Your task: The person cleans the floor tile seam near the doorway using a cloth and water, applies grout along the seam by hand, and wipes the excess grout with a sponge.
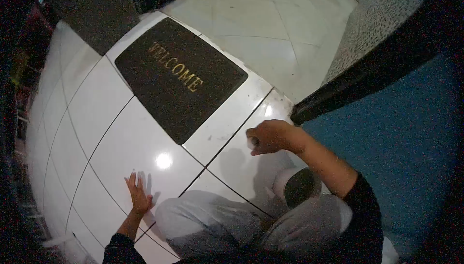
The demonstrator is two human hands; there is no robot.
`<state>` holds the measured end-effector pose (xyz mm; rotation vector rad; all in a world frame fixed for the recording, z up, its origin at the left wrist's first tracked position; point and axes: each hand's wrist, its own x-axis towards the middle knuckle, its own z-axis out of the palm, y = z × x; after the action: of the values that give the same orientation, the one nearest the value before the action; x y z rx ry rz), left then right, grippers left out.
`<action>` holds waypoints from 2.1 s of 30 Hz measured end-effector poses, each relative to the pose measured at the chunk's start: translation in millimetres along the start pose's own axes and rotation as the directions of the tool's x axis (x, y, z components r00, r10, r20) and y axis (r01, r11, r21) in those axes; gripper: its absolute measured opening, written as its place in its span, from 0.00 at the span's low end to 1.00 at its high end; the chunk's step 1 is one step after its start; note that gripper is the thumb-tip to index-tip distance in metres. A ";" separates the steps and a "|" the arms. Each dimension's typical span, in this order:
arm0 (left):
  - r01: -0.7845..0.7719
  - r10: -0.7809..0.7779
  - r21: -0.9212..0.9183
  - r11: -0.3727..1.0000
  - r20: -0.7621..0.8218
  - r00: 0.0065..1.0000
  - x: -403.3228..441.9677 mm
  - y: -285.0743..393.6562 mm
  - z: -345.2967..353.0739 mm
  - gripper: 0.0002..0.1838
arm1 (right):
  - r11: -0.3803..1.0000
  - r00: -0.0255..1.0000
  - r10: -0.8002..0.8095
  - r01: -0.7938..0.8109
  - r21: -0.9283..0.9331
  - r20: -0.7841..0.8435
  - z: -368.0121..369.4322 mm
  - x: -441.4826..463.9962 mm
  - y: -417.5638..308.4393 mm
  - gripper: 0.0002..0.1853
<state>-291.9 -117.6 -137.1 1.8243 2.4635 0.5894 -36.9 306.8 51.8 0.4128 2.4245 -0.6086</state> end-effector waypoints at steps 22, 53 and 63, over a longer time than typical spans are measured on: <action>0.154 -0.156 0.079 0.985 0.020 0.988 -3.5 -9.6 3.0 0.31 | 0.483 0.391 0.873 -0.774 0.410 -0.292 56.8 -219.4 -61.2 0.29; -0.301 0.046 -0.818 0.490 -0.320 0.946 304.6 214.6 -125.7 0.15 | 0.711 0.664 0.658 -0.391 0.585 -0.355 19.0 -183.4 -45.0 0.29; -0.082 0.387 -0.920 0.384 0.079 0.919 318.6 272.9 21.8 0.12 | 0.537 0.434 0.759 0.003 0.843 -0.485 203.5 20.0 -31.4 0.28</action>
<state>-137.0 250.7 -7.6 1.5469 1.1616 1.2524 31.2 179.0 -96.0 2.1031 2.4934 -1.4353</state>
